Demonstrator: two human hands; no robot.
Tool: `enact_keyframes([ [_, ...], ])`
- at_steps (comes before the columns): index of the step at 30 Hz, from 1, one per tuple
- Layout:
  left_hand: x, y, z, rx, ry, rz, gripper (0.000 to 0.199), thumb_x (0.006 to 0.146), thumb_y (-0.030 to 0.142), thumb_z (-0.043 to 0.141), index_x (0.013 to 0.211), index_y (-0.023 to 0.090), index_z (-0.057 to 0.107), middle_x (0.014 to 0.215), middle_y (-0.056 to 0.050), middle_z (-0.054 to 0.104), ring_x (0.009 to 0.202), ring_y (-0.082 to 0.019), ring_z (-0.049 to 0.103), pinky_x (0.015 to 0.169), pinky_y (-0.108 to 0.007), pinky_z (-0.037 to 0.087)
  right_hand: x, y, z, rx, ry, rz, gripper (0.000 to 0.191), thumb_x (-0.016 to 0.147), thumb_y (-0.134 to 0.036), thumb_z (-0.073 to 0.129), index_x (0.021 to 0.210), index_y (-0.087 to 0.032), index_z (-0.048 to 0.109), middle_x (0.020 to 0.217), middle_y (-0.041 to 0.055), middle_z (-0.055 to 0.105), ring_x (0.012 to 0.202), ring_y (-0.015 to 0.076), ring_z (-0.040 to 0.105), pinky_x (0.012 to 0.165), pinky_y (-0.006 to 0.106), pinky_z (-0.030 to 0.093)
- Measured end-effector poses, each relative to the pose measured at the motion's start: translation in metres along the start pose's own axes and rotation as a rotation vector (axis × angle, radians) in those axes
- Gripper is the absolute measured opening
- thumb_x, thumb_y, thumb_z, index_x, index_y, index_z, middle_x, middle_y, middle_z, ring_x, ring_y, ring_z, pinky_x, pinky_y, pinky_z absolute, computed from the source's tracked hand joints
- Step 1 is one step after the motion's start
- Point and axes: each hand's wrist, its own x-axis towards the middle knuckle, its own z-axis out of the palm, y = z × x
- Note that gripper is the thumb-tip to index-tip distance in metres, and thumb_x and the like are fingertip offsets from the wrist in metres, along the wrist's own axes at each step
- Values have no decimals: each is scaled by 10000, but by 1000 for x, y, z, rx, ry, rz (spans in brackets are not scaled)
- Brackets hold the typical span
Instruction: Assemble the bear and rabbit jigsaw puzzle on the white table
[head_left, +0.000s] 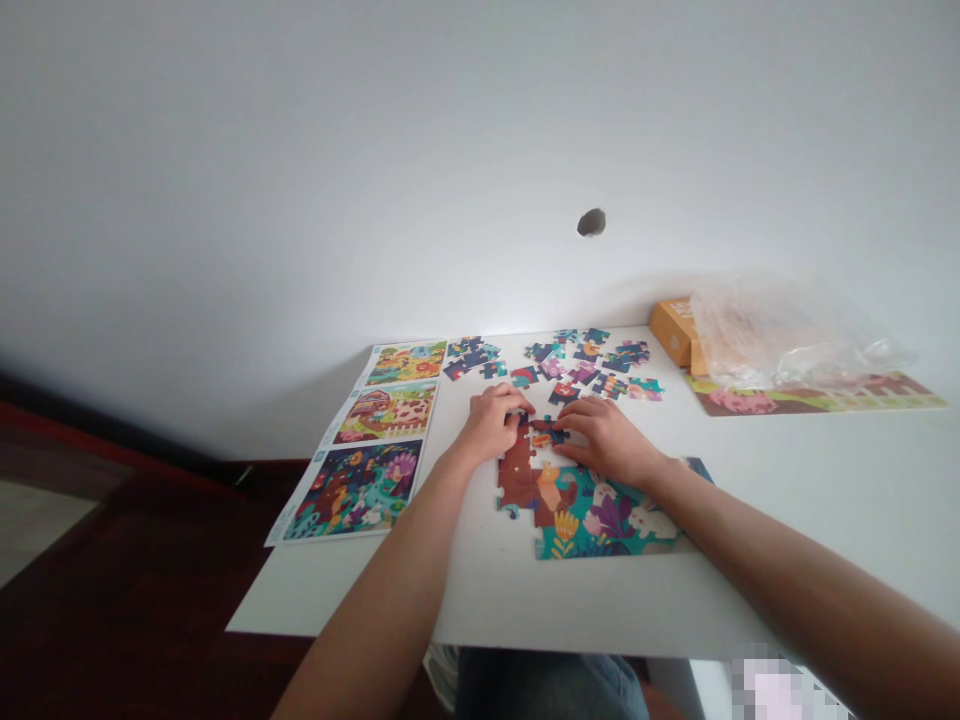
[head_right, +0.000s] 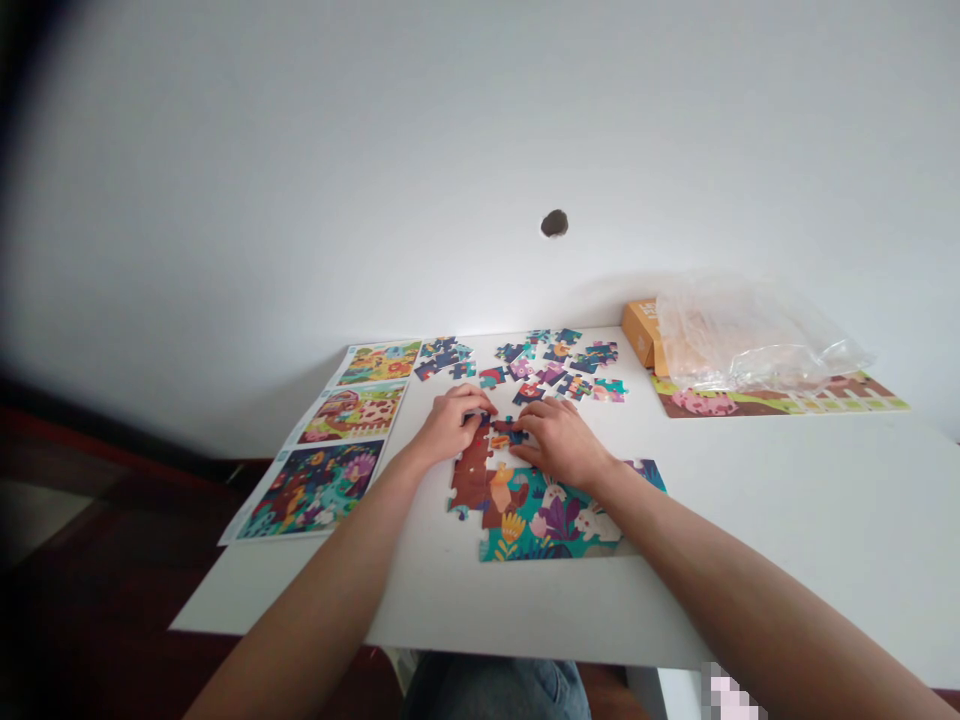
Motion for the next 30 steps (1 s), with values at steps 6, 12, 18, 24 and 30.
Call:
enact_keyframes([
  [6, 0, -1, 1, -18, 15, 12, 334, 784, 43, 508, 893, 243, 752, 1050, -38, 666, 1092, -233, 590, 1005, -391, 461, 0, 2, 2, 44, 30, -13, 236, 892, -370, 665, 1056, -209, 720, 1028, 101, 698, 964, 227, 620, 873, 367, 475],
  [12, -1, -1, 1, -23, 15, 13, 334, 772, 35, 517, 884, 244, 752, 1037, -38, 665, 1086, -229, 593, 1000, -385, 465, -1, -4, -2, 73, -25, -81, 241, 902, -377, 650, 1068, -223, 733, 1071, 102, 688, 986, 236, 594, 865, 380, 469],
  [18, 0, -1, 1, -28, 11, 10, 341, 778, 38, 511, 886, 250, 755, 1038, -33, 662, 1084, -223, 591, 1010, -386, 455, -1, -2, -1, 56, -36, -79, 237, 904, -382, 648, 1058, -226, 736, 1081, 94, 684, 993, 237, 581, 874, 384, 458],
  [24, 0, 1, 0, -17, 7, 2, 342, 787, 44, 510, 893, 255, 758, 1051, -32, 660, 1092, -231, 587, 1012, -392, 451, -1, 1, 2, 8, 7, -44, 212, 923, -361, 624, 1040, -226, 738, 1052, 94, 683, 972, 231, 579, 886, 396, 456],
  [30, 0, 0, 1, -7, 6, 12, 335, 787, 46, 512, 902, 249, 752, 1064, -35, 662, 1097, -233, 592, 1000, -386, 459, 0, 5, 4, -11, 36, -7, 209, 931, -320, 610, 1063, -210, 729, 1097, 108, 673, 1009, 242, 586, 905, 407, 470],
])
